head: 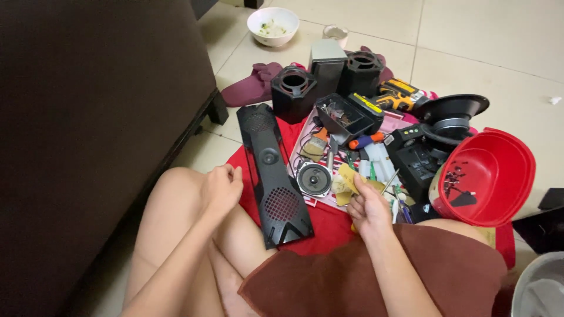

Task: The person sits on the floor and uses a yellow sponge to wipe the surface of a black electronic device. They rotate the device to clean different sides and vents, occasionally using a screwdriver to assist with the cleaning process.

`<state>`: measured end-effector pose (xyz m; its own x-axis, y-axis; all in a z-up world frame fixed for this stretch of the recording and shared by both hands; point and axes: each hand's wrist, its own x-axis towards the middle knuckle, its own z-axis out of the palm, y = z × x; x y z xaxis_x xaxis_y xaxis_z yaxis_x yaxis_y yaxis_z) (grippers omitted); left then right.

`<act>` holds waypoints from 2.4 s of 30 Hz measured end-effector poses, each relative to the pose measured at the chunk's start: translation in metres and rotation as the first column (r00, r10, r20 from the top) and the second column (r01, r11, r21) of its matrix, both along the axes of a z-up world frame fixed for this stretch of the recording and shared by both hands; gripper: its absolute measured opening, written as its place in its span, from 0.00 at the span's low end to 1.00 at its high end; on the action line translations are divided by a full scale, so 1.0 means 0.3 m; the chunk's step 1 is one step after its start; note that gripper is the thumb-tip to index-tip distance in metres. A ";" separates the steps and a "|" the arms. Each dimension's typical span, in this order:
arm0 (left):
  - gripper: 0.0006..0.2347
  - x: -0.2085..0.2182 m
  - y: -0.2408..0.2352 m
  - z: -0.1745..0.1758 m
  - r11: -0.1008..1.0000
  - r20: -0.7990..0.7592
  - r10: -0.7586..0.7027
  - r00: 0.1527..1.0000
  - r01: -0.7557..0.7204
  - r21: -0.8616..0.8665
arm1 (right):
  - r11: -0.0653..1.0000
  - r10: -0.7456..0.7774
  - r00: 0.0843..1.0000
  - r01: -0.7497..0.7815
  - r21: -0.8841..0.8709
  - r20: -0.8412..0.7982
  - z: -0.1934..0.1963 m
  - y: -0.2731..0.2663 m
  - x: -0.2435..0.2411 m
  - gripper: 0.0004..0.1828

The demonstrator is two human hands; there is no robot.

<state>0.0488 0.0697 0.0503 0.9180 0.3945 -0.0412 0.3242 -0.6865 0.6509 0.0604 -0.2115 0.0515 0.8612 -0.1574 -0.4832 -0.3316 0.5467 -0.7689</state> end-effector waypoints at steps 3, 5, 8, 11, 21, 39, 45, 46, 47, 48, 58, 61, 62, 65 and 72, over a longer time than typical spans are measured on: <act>0.10 -0.040 0.032 0.052 0.948 0.052 -0.069 0.996 0.049 0.315 | 0.997 0.006 1.000 -0.004 -0.080 0.019 0.031 0.023 -0.009 0.20; 0.09 -0.047 0.083 0.006 0.879 0.073 -0.142 0.987 0.092 0.468 | 0.992 -0.009 0.999 0.014 -0.124 0.044 0.007 0.031 -0.010 0.17; 0.12 -0.047 0.141 -0.066 0.753 0.036 -0.168 0.985 0.105 0.650 | 0.958 0.024 0.994 0.006 -0.285 0.103 -0.032 0.033 -0.012 0.10; 0.19 -0.030 0.180 -0.094 0.719 -0.154 -0.063 0.986 0.152 0.678 | 0.892 0.109 0.984 -0.034 -0.451 0.142 -0.054 0.032 -0.016 0.08; 0.24 -0.079 0.260 -0.028 0.762 -0.188 -0.281 0.941 0.338 0.553 | 0.659 0.478 0.853 -0.192 -0.728 0.208 -0.074 0.284 0.008 0.17; 0.13 -0.009 0.284 -0.082 0.816 -0.005 -0.381 0.925 0.339 0.469 | 0.179 0.512 0.836 0.118 -0.977 0.195 -0.125 0.439 0.170 0.13; 0.12 -0.004 0.273 -0.087 0.815 0.016 -0.360 0.933 0.307 0.491 | 0.173 0.557 0.791 0.185 -0.967 0.251 -0.096 0.401 -0.025 0.15; 0.12 -0.004 0.269 -0.079 0.814 0.018 -0.366 0.930 0.311 0.491 | 0.171 0.553 0.794 0.188 -0.967 0.252 -0.095 0.398 -0.045 0.15; 0.12 -0.006 0.266 -0.069 0.825 -0.003 -0.353 0.936 0.313 0.470 | 0.172 0.528 0.814 0.176 -0.969 0.242 -0.094 0.396 -0.066 0.14; 0.12 -0.009 0.263 -0.058 0.836 -0.025 -0.340 0.940 0.315 0.449 | 0.174 0.502 0.833 0.165 -0.971 0.231 -0.093 0.394 -0.088 0.13; 0.12 0.003 0.265 -0.065 0.841 -0.052 -0.331 0.942 0.319 0.437 | 0.207 0.395 0.846 0.297 -0.932 0.357 -0.059 0.423 -0.045 0.13; 0.12 0.002 0.260 -0.053 0.841 -0.078 -0.329 0.941 0.330 0.428 | 0.111 0.547 0.722 0.438 -0.892 0.423 -0.028 0.429 -0.071 0.07; 0.12 0.003 0.260 -0.053 0.839 -0.089 -0.324 0.942 0.329 0.432 | 0.116 0.594 0.690 0.435 -0.893 0.414 -0.041 0.423 -0.072 0.05; 0.12 0.001 0.261 -0.047 0.837 -0.109 -0.317 0.942 0.332 0.436 | 0.086 0.662 0.654 0.419 -0.904 0.366 -0.039 0.422 -0.105 0.08; 0.12 0.006 0.259 -0.057 0.848 -0.121 -0.301 0.946 0.323 0.420 | -0.288 0.736 0.676 0.250 -0.925 -0.046 -0.041 0.462 -0.177 0.33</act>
<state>0.0505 0.1474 0.0334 0.9969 0.0764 0.0176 0.0693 -0.9637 0.2579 0.0074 -0.0730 0.0391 0.8778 0.3826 0.2884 0.4458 -0.8727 -0.1992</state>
